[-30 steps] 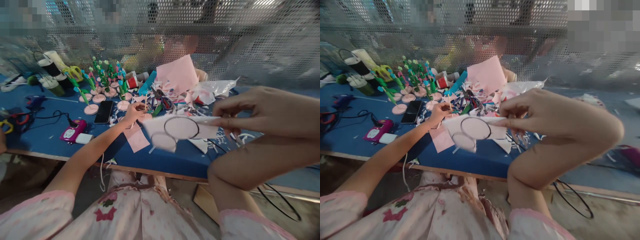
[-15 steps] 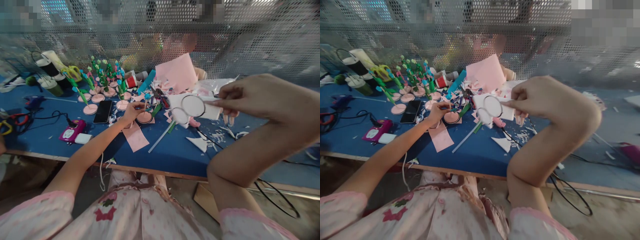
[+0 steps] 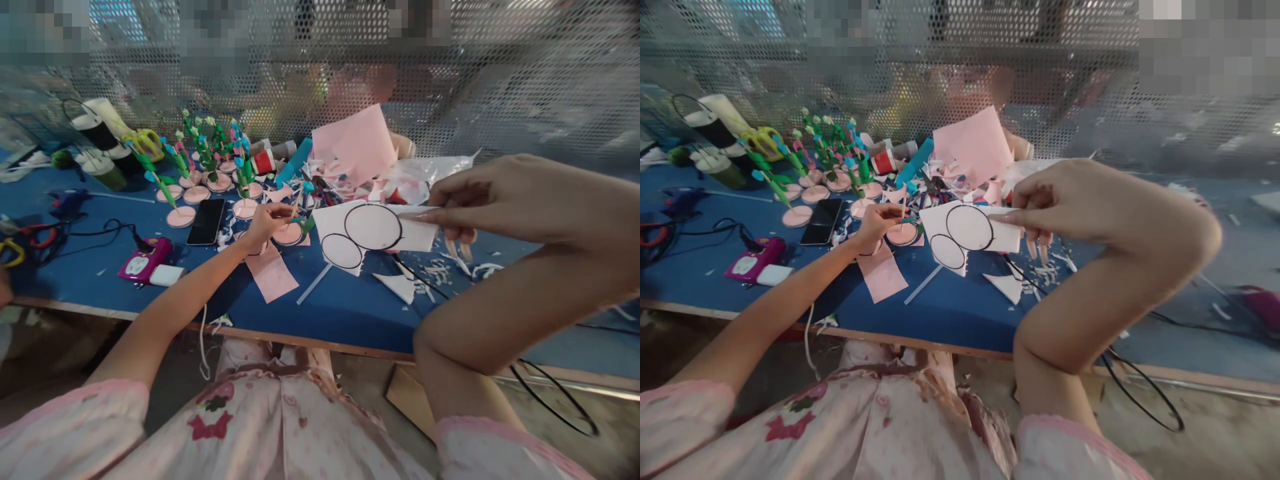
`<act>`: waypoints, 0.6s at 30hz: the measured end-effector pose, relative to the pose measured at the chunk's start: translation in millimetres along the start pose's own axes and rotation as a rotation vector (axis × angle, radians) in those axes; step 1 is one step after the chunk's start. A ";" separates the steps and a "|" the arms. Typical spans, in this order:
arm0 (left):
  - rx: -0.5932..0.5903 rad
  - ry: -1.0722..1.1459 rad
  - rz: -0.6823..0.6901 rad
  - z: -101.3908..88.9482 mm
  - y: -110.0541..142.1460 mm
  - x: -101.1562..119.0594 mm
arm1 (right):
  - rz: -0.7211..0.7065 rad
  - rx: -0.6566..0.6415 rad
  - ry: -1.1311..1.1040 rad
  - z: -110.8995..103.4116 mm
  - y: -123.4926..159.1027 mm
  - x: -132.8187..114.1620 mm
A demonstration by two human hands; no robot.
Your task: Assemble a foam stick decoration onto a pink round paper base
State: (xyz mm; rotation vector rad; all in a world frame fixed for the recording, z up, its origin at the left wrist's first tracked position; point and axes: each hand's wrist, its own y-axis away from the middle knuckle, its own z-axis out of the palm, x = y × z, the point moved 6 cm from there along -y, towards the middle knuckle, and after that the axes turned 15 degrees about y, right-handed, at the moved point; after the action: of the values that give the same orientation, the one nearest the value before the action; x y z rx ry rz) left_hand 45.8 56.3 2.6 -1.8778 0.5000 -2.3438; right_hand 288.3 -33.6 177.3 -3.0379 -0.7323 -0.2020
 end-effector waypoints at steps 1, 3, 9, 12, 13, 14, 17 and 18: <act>0.011 -0.017 0.011 -1.5 -1.0 0.3 | -0.002 -0.051 0.007 3.1 -0.4 1.4; 0.026 -0.056 0.027 -3.8 -2.6 1.2 | -0.014 -0.110 0.012 6.5 -0.9 2.8; -0.008 -0.104 0.069 -3.4 -2.8 5.0 | -0.015 -0.104 -0.033 2.4 -1.6 -3.0; -0.006 -0.123 0.092 -2.2 -1.2 7.9 | -0.011 -0.095 -0.055 -0.3 -2.0 -8.6; -0.001 -0.121 0.094 -1.8 -0.5 9.0 | -0.015 -0.094 -0.057 -0.6 -2.2 -10.0; 0.005 -0.118 0.093 -1.4 0.0 10.1 | -0.019 -0.097 -0.056 -0.3 -2.2 -10.9; -0.005 -0.087 0.072 -0.1 0.7 12.6 | -0.017 -0.122 -0.037 2.7 -1.6 -9.1; -0.029 -0.063 0.061 0.7 0.5 12.9 | -0.010 -0.131 -0.031 4.0 -1.3 -7.5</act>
State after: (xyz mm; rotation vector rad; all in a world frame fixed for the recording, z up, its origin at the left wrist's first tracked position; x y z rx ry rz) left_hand 43.3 52.1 14.7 -1.9136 0.5789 -2.2431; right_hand 281.6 -35.6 172.3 -3.1688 -0.7662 -0.2115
